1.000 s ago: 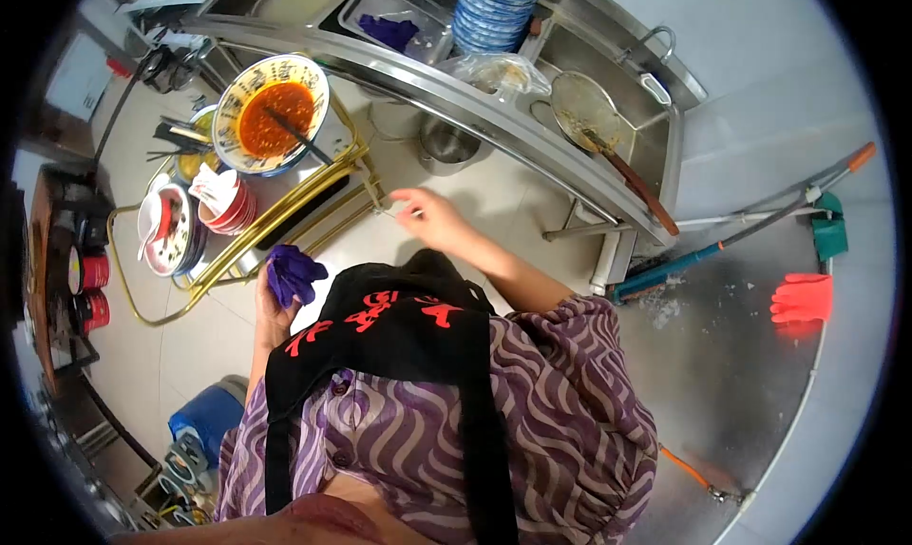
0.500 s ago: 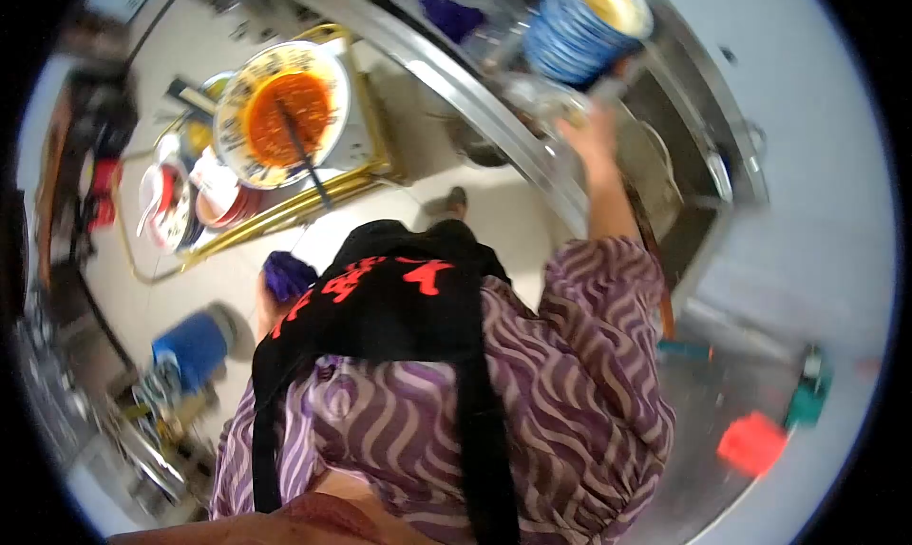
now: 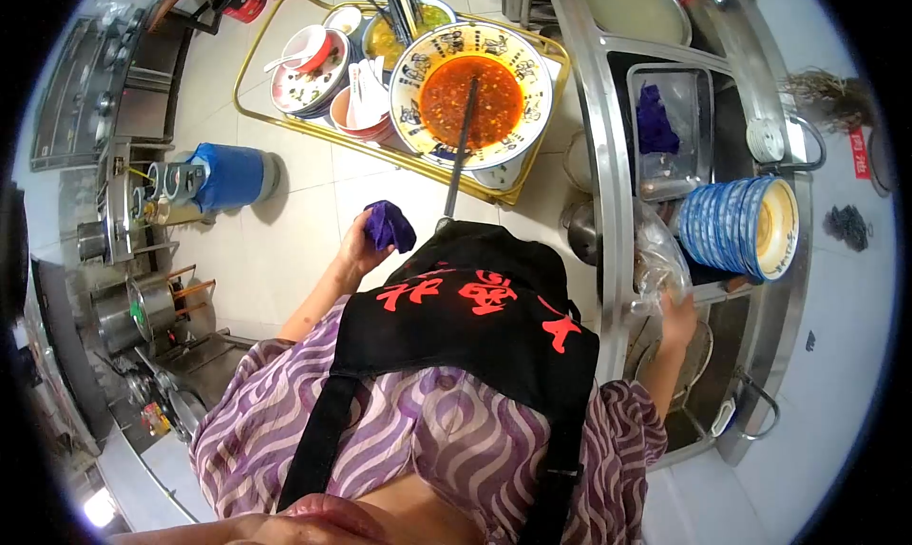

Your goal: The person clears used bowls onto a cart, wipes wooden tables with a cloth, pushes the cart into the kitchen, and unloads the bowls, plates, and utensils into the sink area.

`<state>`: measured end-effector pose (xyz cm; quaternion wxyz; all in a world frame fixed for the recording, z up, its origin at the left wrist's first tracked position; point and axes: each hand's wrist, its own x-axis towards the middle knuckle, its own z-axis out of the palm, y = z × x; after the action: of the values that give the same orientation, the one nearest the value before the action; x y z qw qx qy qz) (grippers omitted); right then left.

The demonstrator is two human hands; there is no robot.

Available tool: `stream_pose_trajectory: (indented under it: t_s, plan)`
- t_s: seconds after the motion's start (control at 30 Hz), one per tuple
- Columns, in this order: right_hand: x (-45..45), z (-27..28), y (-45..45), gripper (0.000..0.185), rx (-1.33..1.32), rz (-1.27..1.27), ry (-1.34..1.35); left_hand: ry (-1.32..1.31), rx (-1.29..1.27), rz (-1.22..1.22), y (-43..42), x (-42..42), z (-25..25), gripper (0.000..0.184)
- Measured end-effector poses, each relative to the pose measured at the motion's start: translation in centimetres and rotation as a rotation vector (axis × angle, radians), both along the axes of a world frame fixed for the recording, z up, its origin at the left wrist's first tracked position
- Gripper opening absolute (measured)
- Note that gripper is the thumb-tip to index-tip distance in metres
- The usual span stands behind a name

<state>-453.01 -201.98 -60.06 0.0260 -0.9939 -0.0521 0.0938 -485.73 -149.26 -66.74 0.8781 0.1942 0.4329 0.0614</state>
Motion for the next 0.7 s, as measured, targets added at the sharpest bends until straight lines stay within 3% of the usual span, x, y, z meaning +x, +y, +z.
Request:
stream_pose_trajectory:
  t_s: [0.07, 0.2, 0.23, 0.27, 0.33, 0.37, 0.43, 0.47, 0.6, 0.67, 0.7]
  plan:
    - [-0.2, 2.9, 3.2, 0.049, -0.128, 0.085, 0.311, -0.002, 0.008, -0.019, 0.2, 0.5, 0.7, 0.032]
    - [-1.4, -2.4, 0.2, 0.050, 0.039, 0.173, 0.258, 0.059, -0.004, -0.021, 2.4, 0.8, 1.0, 0.031]
    - [-0.5, -2.7, 1.6, 0.050, 0.117, 0.096, 0.247, -0.110, 0.021, -0.151, 4.3, 0.1, -0.8, 0.034]
    - [0.3, -2.7, 3.5, 0.049, 0.199, 0.021, 0.232, -0.056, 0.155, -0.131, 5.7, -1.3, -2.6, 0.038]
    - [2.2, 0.7, 9.0, 0.050, 0.262, -0.029, 0.221, 0.115, 0.074, -0.144, 8.8, 0.1, -0.5, 0.037]
    - [4.5, -1.8, 7.7, 0.039, 0.511, -0.098, 0.093, -0.115, 0.026, -0.202, 10.9, -0.3, -3.2, 0.040]
    - [6.4, 0.6, 10.2, 0.028, 0.901, -0.111, 0.067, -0.049, 0.111, -0.243, 13.1, 1.1, -2.5, 0.047]
    - [7.5, 0.3, 9.8, 0.022, 1.114, -0.252, 0.070, -0.018, 0.143, -0.275, 13.8, 2.0, -2.3, 0.050]
    - [4.8, 11.3, 12.8, 0.020, 1.389, -0.294, -0.083, -0.013, 0.180, -0.367, 16.0, 3.4, -2.3, 0.053]
    - [3.2, 15.0, 11.3, 0.019, 1.460, -0.063, -0.157, -0.025, 0.178, -0.414, 16.7, 4.3, -2.5, 0.053]
    - [1.5, 17.8, 11.3, 0.023, 1.445, -0.107, -0.181, -0.028, 0.174, -0.433, 16.7, 4.6, -2.6, 0.053]
